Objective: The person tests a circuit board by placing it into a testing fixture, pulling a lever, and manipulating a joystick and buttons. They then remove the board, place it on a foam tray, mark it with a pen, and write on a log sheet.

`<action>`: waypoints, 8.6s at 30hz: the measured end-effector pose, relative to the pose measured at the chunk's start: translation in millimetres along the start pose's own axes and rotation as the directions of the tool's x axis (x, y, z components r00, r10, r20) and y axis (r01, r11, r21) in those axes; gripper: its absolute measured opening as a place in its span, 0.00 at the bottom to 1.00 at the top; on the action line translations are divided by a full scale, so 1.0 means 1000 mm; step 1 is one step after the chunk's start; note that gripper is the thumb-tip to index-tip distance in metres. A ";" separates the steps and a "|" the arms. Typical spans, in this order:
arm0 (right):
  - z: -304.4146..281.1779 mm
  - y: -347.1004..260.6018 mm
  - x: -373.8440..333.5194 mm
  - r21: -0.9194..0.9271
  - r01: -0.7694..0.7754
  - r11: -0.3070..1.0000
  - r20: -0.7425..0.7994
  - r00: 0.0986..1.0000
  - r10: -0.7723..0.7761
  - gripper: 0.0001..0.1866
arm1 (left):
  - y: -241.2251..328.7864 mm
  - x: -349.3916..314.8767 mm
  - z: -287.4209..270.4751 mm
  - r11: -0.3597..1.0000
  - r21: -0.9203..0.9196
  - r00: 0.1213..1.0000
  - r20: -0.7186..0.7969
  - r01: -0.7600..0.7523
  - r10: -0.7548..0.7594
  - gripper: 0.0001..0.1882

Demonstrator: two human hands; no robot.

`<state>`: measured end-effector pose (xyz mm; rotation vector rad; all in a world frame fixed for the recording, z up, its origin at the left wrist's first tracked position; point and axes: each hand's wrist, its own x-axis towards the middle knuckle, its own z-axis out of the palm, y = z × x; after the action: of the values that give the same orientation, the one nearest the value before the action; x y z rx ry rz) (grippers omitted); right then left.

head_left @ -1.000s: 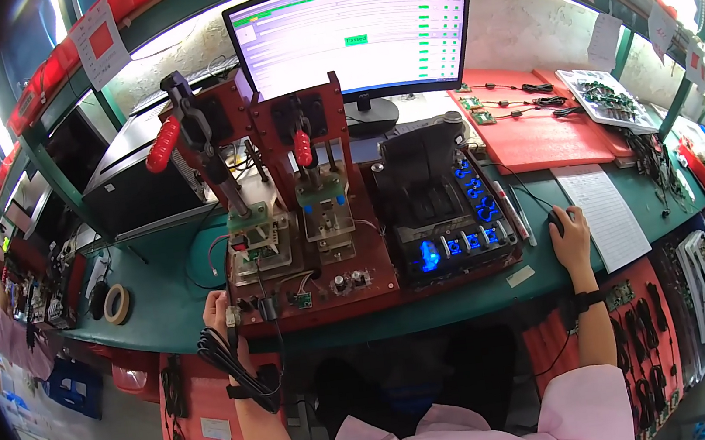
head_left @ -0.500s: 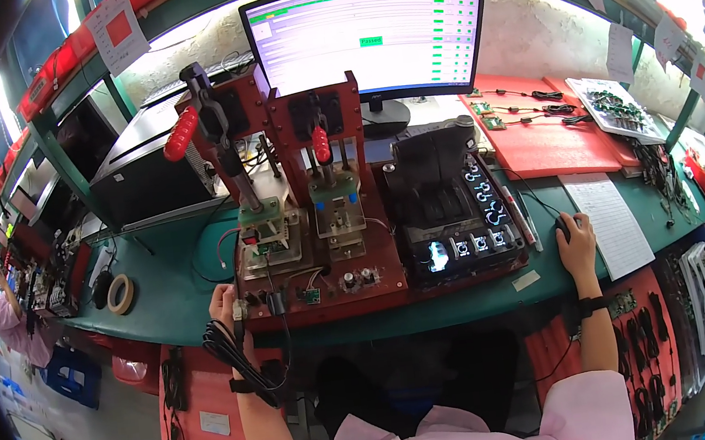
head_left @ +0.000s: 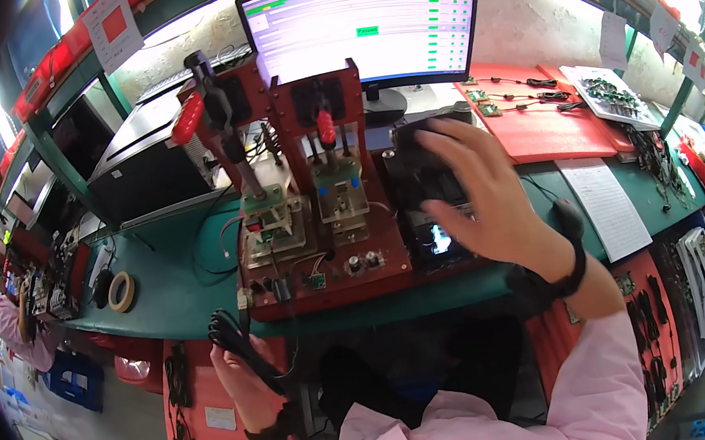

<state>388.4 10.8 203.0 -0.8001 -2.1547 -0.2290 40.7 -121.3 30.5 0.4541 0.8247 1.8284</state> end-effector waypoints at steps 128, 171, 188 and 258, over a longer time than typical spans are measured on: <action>-0.425 0.024 -0.606 0.735 -0.663 -0.142 -0.146 -0.359 0.922 0.12 | -0.647 -0.224 0.513 0.794 0.576 0.217 0.814 -0.193 -0.538 0.09; -0.241 -0.044 -0.211 0.002 -0.672 0.741 0.592 0.598 0.541 0.13 | -0.280 -0.088 0.324 0.752 0.630 -0.086 0.753 -0.193 -0.652 0.08; 0.024 0.177 -0.183 -0.463 -0.540 0.703 0.095 0.758 0.646 0.13 | -0.191 -0.018 0.230 0.693 0.670 0.519 0.705 -0.265 -0.484 0.03; -0.166 -0.013 -0.289 0.160 -0.716 0.680 -0.942 0.096 0.323 0.06 | -0.214 -0.041 0.253 0.673 0.737 0.083 0.668 0.058 -0.739 0.16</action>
<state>622.3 -202.2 98.1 -1.2098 -0.5562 -0.5394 360.3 -26.8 54.3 1.4025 0.4100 0.3436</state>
